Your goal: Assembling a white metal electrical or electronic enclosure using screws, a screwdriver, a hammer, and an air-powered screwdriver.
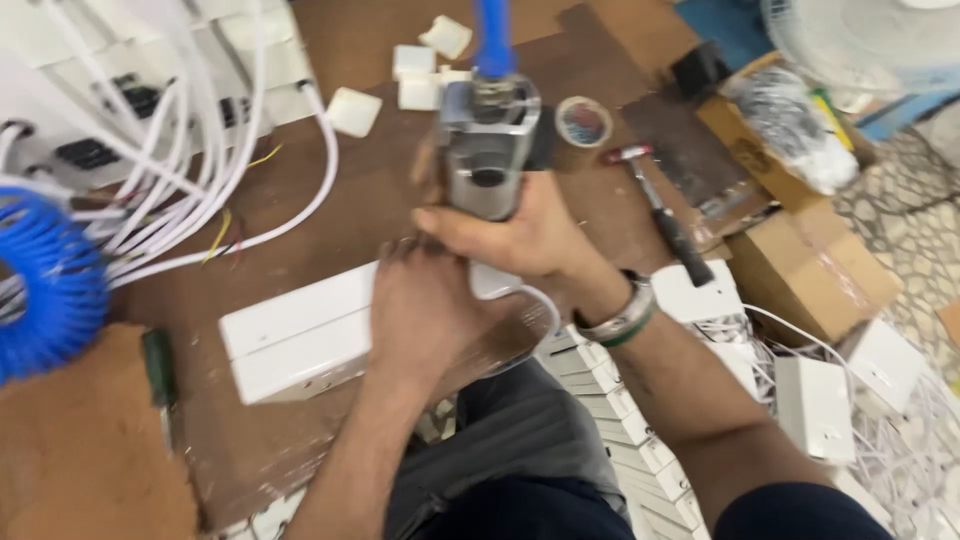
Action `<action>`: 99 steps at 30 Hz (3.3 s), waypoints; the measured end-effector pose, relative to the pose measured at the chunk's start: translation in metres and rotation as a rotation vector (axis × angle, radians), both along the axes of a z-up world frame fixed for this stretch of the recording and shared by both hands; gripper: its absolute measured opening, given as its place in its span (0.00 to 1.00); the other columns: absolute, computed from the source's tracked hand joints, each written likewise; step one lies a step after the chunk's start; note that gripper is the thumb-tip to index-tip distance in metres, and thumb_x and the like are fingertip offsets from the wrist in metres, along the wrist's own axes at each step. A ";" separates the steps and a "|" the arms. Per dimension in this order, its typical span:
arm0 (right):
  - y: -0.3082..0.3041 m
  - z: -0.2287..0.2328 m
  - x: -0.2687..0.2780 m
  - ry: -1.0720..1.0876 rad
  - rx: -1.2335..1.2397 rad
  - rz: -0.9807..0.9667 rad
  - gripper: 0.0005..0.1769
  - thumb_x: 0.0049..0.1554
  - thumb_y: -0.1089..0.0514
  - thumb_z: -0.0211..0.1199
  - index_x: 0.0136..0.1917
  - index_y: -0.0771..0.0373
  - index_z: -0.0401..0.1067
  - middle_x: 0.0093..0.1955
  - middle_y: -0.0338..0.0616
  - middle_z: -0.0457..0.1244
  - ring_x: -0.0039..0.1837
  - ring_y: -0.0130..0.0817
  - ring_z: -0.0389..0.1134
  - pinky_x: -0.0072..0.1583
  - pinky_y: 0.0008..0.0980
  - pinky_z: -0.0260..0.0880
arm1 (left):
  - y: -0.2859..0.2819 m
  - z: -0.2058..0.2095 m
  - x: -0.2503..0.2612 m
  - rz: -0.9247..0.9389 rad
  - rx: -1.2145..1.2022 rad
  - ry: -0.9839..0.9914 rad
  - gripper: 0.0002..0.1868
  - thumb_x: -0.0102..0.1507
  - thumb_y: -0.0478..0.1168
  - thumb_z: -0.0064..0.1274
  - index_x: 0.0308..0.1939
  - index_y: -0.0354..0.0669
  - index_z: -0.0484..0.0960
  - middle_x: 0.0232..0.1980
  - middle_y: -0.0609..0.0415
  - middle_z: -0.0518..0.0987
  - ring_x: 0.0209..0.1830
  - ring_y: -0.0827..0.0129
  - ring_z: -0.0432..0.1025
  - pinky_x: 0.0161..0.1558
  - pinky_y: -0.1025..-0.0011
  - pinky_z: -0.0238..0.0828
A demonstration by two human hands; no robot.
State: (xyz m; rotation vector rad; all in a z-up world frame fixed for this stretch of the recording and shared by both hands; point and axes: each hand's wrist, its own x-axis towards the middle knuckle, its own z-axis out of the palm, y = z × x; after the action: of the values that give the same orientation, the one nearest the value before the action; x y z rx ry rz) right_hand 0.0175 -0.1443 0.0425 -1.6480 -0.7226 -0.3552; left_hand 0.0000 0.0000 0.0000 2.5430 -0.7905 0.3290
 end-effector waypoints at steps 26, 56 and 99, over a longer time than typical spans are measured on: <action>0.012 0.010 -0.001 0.020 0.055 -0.009 0.12 0.52 0.54 0.69 0.46 0.54 0.67 0.41 0.30 0.65 0.42 0.24 0.67 0.48 0.24 0.70 | 0.007 -0.013 0.000 0.109 0.103 -0.113 0.45 0.45 0.71 0.69 0.47 0.35 0.82 0.39 0.47 0.83 0.32 0.53 0.77 0.38 0.61 0.75; -0.155 -0.161 -0.036 0.574 -0.775 -1.170 0.33 0.51 0.41 0.74 0.66 0.49 0.68 0.54 0.58 0.70 0.56 0.61 0.73 0.55 0.56 0.74 | 0.001 -0.017 0.005 0.082 -0.297 -0.213 0.05 0.60 0.49 0.62 0.37 0.59 0.85 0.43 0.62 0.85 0.40 0.58 0.82 0.42 0.61 0.75; -0.112 -0.208 0.120 0.366 -1.094 -0.752 0.18 0.55 0.51 0.54 0.51 0.64 0.75 0.44 0.61 0.70 0.49 0.61 0.74 0.52 0.56 0.77 | 0.011 0.011 -0.020 -0.034 -0.814 -0.184 0.04 0.61 0.33 0.60 0.39 0.44 0.84 0.45 0.49 0.84 0.43 0.48 0.81 0.47 0.56 0.75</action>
State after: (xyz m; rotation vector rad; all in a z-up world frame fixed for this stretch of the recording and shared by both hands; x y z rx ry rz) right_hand 0.1377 -0.2564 -0.1653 -2.9178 0.0909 -0.1514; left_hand -0.0198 0.0107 0.0108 1.7486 -0.5928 0.7133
